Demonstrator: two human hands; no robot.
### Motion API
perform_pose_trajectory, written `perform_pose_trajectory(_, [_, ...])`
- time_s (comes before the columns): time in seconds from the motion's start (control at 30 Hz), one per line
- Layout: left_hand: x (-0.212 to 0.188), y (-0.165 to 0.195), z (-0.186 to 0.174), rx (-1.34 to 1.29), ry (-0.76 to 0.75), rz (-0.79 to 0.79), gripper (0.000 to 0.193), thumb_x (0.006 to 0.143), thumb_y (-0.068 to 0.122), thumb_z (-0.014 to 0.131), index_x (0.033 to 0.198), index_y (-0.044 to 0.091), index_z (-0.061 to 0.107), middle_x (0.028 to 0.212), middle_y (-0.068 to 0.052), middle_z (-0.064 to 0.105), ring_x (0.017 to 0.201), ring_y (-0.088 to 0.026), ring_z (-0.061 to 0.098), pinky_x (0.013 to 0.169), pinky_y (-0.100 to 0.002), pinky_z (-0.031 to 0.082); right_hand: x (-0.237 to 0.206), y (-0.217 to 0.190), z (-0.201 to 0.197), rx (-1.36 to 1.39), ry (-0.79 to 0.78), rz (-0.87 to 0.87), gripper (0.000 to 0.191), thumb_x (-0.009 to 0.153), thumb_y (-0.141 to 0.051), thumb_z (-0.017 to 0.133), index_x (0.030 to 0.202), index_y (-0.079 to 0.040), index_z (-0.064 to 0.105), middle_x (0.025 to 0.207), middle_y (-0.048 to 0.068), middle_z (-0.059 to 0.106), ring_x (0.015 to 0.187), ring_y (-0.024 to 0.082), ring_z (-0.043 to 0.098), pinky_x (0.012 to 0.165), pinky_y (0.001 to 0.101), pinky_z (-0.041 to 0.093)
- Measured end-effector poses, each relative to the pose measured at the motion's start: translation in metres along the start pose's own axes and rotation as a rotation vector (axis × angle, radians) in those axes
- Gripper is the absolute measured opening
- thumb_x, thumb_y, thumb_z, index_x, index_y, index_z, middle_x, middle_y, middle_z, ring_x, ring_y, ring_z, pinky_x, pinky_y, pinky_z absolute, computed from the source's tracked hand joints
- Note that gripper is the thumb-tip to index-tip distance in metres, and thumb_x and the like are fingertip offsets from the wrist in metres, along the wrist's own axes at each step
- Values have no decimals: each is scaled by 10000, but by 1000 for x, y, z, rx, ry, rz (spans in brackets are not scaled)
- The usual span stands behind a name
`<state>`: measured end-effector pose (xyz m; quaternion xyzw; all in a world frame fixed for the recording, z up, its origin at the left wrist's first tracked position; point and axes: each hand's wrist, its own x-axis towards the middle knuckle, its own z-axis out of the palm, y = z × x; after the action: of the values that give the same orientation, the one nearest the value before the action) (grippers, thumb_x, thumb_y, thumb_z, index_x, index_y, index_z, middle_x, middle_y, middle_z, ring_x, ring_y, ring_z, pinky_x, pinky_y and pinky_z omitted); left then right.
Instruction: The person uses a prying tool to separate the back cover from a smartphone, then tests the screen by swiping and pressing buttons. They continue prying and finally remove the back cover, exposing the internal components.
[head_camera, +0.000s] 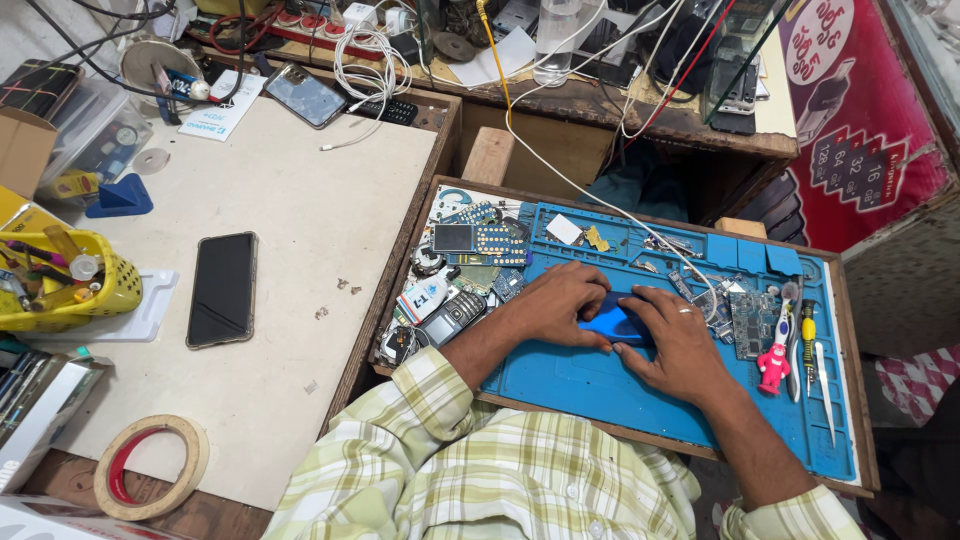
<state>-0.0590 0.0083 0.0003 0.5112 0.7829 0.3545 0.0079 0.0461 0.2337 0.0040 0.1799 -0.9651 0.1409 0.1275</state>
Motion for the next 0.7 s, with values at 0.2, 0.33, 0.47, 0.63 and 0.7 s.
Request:
perform_pose_trajectory(0.2, [0, 0, -1, 0, 3, -3, 514, 637, 498, 906, 660, 104, 576, 1198, -84, 690, 1059, -304, 613, 887, -424, 493, 0, 0, -1, 3, 7, -7, 666, 759, -402, 766, 1336, -116, 599, 1413, 161, 549, 1314, 369, 516, 1081, 515, 389])
perform_pose_trajectory(0.33, [1, 1, -2, -1, 10, 13, 514, 645, 499, 908, 672, 103, 580, 1195, -86, 689, 1060, -308, 613, 885, -421, 498, 1, 0, -2, 1, -2, -1, 665, 757, -397, 769, 1338, -120, 599, 1412, 158, 550, 1313, 365, 516, 1080, 518, 386])
perform_pose_trajectory(0.47, [1, 0, -2, -10, 11, 3, 513, 641, 498, 907, 679, 101, 583, 1187, -84, 691, 1054, -305, 618, 885, -419, 502, 2, 0, -2, 7, 4, -8, 665, 758, -396, 770, 1338, -121, 599, 1416, 158, 548, 1318, 362, 513, 1083, 514, 388])
perform_pose_trajectory(0.63, [1, 0, -1, 5, 10, 0, 521, 630, 504, 910, 668, 99, 584, 1195, -86, 686, 1051, -308, 612, 878, -423, 499, 1, -1, -3, 9, 0, -7, 666, 758, -397, 770, 1339, -119, 600, 1417, 160, 546, 1321, 365, 511, 1086, 515, 385])
perform_pose_trajectory(0.7, [1, -1, -1, 3, 7, 2, 522, 634, 507, 909, 674, 101, 584, 1189, -83, 686, 1054, -305, 614, 887, -422, 500, 2, 0, -3, 1, -7, 2, 664, 759, -399, 769, 1338, -122, 601, 1420, 159, 546, 1321, 365, 511, 1090, 515, 385])
